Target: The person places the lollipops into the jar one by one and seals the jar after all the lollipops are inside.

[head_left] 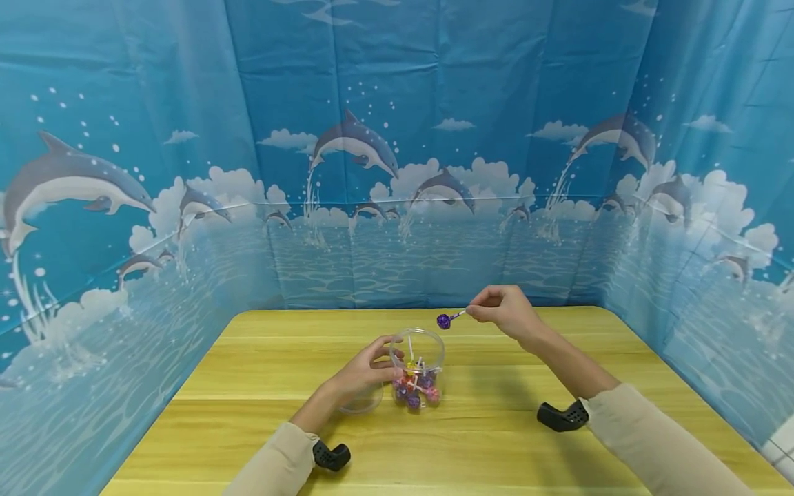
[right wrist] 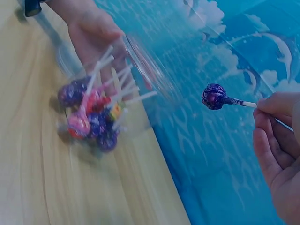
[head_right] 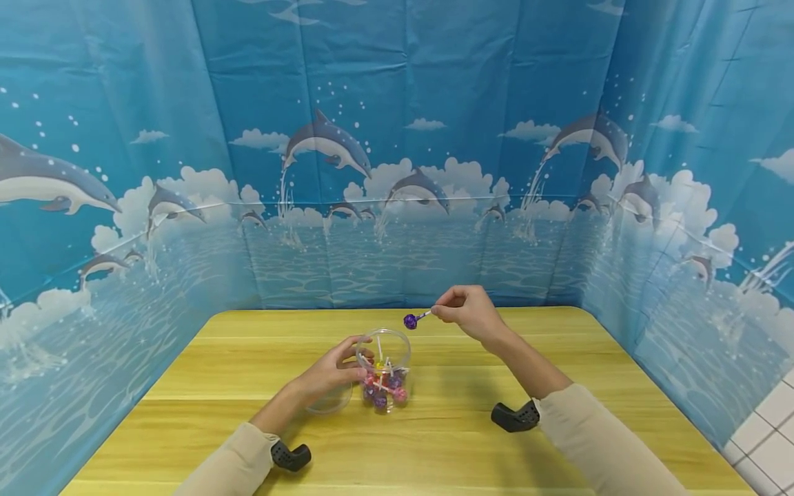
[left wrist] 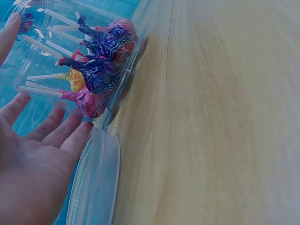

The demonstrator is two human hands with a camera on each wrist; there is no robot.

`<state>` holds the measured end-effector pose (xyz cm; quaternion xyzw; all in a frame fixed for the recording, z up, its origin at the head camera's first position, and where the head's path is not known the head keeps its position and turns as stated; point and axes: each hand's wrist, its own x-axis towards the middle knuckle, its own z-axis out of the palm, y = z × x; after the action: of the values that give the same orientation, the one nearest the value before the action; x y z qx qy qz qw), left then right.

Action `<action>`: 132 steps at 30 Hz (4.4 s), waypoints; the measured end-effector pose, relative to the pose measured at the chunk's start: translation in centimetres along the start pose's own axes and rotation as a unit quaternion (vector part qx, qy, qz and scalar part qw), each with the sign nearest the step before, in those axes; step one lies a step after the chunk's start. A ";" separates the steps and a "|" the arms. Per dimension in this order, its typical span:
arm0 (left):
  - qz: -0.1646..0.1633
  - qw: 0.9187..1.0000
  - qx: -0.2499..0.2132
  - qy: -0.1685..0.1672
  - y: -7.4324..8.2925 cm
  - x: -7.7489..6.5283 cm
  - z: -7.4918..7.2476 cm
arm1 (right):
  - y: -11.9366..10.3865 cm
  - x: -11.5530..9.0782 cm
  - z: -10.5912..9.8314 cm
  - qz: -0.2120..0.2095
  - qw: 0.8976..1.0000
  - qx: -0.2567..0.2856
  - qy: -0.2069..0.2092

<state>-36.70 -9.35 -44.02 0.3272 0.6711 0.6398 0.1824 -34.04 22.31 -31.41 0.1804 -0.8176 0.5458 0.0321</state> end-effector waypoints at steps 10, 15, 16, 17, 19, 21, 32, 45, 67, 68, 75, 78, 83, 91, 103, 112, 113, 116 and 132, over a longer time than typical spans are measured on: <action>0.002 1.000 -0.003 0.011 0.1 -0.2 -0.2 | -2.3 -0.1 3.0 -0.025 0.997 -0.007 -0.070; 0.008 1.000 -0.003 0.004 0.0 -0.1 -0.2 | -0.4 1.0 3.9 -0.031 0.994 -0.019 -0.104; 0.009 1.000 -0.005 0.002 0.0 -0.1 -0.2 | 0.0 1.2 4.1 -0.033 0.993 -0.023 -0.111; 0.010 1.000 -0.006 0.002 0.0 -0.1 -0.2 | 0.3 1.4 4.3 -0.033 0.992 -0.030 -0.119; 0.008 1.000 -0.005 0.002 0.0 -0.1 -0.2 | 0.4 1.6 4.6 -0.041 0.989 -0.044 -0.133; 0.004 1.000 -0.001 0.003 0.0 -0.1 -0.2 | 0.4 1.8 5.0 -0.049 0.986 -0.063 -0.148; -0.016 1.000 0.011 0.001 0.2 0.0 -0.1 | 0.1 2.2 7.2 -0.156 0.942 -0.208 -0.212; -0.012 1.000 0.008 -0.001 0.1 0.1 0.0 | 0.3 1.9 7.1 -0.170 0.939 -0.218 -0.205; -0.004 1.000 0.006 0.004 0.0 0.2 0.0 | 5.6 -0.3 5.7 -0.059 0.994 -0.002 -0.092; -0.003 1.000 0.005 0.005 0.0 0.1 0.0 | 5.9 -0.4 5.8 -0.053 0.994 0.006 -0.094; -0.001 1.000 0.007 0.013 -0.1 0.1 0.0 | 7.4 -0.7 6.8 -0.051 0.991 0.036 -0.116; -0.003 1.000 0.010 0.014 -0.1 0.1 0.0 | 7.7 -0.7 7.5 -0.046 0.991 0.038 -0.123; -0.008 1.000 0.019 0.016 0.1 0.0 0.0 | 8.2 -0.5 8.9 -0.044 0.991 0.031 -0.122; -0.015 0.999 0.026 0.017 0.1 0.0 -0.1 | 8.8 -0.8 10.1 -0.047 0.993 0.048 -0.094; -0.013 0.975 0.219 0.047 1.9 -3.0 -4.3 | 8.6 -0.6 9.9 -0.059 0.992 0.034 -0.103; -0.058 0.964 0.258 0.030 0.6 -7.3 -7.1 | 8.6 -0.5 9.9 -0.059 0.991 0.023 -0.116; -0.065 0.961 0.267 0.023 0.5 -7.7 -7.2 | 8.6 -0.5 9.9 -0.058 0.991 0.022 -0.118; -0.075 0.951 0.300 0.009 0.2 -8.4 -7.1 | 8.6 -0.7 9.9 -0.051 0.992 0.018 -0.116; -0.092 0.904 0.414 0.040 0.1 -7.0 -5.5 | 7.3 -1.3 9.4 -0.039 0.992 0.026 -0.119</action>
<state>-35.28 -18.10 -44.48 0.2837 0.9097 0.2969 0.0613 -33.85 16.59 -41.95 0.2766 -0.7933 0.5402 -0.0489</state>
